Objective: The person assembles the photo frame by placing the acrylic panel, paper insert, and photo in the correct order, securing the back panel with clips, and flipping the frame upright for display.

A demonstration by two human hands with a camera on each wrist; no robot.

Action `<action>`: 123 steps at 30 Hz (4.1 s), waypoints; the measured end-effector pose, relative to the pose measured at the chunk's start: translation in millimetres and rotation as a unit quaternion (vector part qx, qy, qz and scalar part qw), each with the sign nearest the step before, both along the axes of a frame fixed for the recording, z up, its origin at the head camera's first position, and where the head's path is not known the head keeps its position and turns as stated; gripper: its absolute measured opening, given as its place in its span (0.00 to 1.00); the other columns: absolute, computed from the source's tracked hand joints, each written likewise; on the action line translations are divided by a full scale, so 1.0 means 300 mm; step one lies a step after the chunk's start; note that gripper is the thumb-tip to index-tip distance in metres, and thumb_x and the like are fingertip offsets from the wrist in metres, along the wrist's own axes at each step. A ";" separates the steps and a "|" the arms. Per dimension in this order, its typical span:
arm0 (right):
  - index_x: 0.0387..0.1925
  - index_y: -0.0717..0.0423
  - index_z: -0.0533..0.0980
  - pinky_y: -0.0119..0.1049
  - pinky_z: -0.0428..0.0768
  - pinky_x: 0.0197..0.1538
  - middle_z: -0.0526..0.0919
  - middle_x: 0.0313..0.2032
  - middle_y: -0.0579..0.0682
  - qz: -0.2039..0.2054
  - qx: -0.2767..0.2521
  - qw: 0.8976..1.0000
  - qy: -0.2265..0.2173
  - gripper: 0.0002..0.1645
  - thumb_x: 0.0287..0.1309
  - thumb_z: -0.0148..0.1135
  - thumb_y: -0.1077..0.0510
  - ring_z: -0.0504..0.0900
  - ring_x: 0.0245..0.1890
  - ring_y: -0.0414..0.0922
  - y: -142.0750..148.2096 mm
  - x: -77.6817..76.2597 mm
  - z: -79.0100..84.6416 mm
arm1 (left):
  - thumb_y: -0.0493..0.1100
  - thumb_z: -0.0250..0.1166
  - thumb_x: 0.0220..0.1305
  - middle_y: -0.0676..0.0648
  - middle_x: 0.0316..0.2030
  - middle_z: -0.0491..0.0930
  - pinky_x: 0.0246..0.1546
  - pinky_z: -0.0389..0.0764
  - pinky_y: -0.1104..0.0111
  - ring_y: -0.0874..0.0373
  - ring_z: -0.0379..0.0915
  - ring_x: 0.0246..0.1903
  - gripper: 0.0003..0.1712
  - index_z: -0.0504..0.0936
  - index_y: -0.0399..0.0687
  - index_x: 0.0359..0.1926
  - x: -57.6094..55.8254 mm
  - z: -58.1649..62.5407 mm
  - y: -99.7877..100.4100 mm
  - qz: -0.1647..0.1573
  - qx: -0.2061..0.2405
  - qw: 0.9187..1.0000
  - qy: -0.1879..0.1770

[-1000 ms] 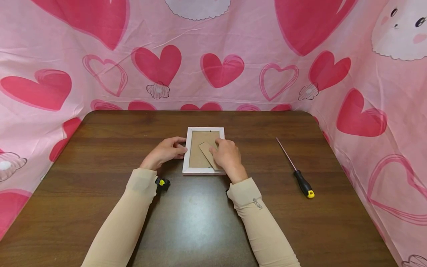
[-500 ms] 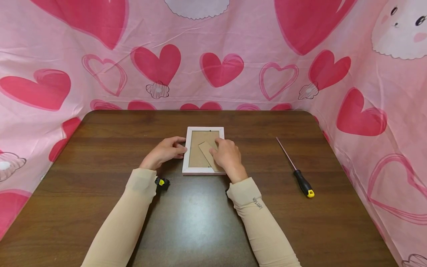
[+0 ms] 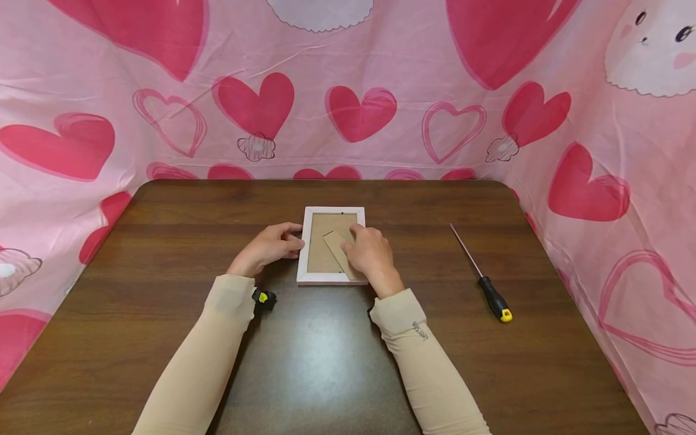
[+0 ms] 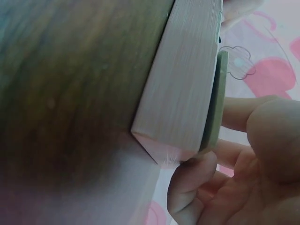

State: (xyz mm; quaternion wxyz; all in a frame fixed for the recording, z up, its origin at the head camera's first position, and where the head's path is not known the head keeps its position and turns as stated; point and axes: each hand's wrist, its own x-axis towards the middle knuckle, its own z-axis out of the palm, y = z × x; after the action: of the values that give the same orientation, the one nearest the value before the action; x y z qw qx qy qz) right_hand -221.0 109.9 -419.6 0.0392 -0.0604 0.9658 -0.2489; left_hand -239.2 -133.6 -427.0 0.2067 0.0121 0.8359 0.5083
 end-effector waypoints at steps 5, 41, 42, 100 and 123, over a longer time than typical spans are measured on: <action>0.72 0.60 0.74 0.61 0.73 0.69 0.81 0.64 0.63 0.013 -0.009 1.000 -0.009 0.32 0.74 0.62 0.50 0.78 0.67 0.64 0.005 -0.002 0.007 | 0.41 0.66 0.75 0.39 0.51 0.83 0.58 0.83 0.57 0.50 0.86 0.46 0.32 0.71 0.43 0.76 0.000 0.001 -0.005 0.001 0.000 1.000 0.000; 0.41 0.59 0.76 0.43 0.71 0.31 0.76 0.26 0.46 0.007 0.103 0.995 0.000 0.19 0.71 0.67 0.46 0.75 0.28 0.45 0.879 0.278 0.000 | 0.42 0.67 0.75 0.39 0.51 0.83 0.59 0.83 0.56 0.50 0.86 0.45 0.32 0.71 0.44 0.75 0.009 0.003 0.001 0.005 0.001 1.000 -0.005; 0.41 0.58 0.76 0.42 0.71 0.31 0.75 0.25 0.45 0.014 0.097 0.995 0.003 0.17 0.71 0.68 0.48 0.74 0.27 0.45 0.875 0.278 -0.004 | 0.42 0.67 0.75 0.39 0.51 0.83 0.59 0.83 0.56 0.50 0.86 0.45 0.32 0.71 0.44 0.75 0.010 0.003 0.001 0.004 0.001 1.000 -0.006; 0.29 0.49 0.77 0.46 0.72 0.39 0.75 0.23 0.46 0.105 0.061 0.992 0.042 0.24 0.82 0.47 0.45 0.76 0.30 0.49 0.440 -0.107 0.025 | 0.66 0.76 0.62 0.32 0.73 0.54 0.72 0.69 0.49 0.36 0.67 0.70 0.70 0.42 0.44 0.86 0.064 0.032 0.074 -0.153 -0.206 0.960 0.115; 0.26 0.46 0.76 0.43 0.72 0.38 0.75 0.23 0.42 0.143 0.071 0.987 0.036 0.25 0.83 0.47 0.46 0.76 0.29 0.45 0.432 -0.145 -0.030 | 0.67 0.79 0.57 0.42 0.58 0.59 0.54 0.76 0.58 0.46 0.70 0.53 0.75 0.40 0.43 0.86 0.086 0.038 0.056 -0.173 -0.215 0.954 0.116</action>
State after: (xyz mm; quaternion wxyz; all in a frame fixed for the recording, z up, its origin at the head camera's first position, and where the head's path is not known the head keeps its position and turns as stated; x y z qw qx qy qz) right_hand -264.5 239.6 -428.7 0.0442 -0.2036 0.9634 -0.1689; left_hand -213.2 -116.7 -415.5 0.1912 0.1708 0.9286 0.2684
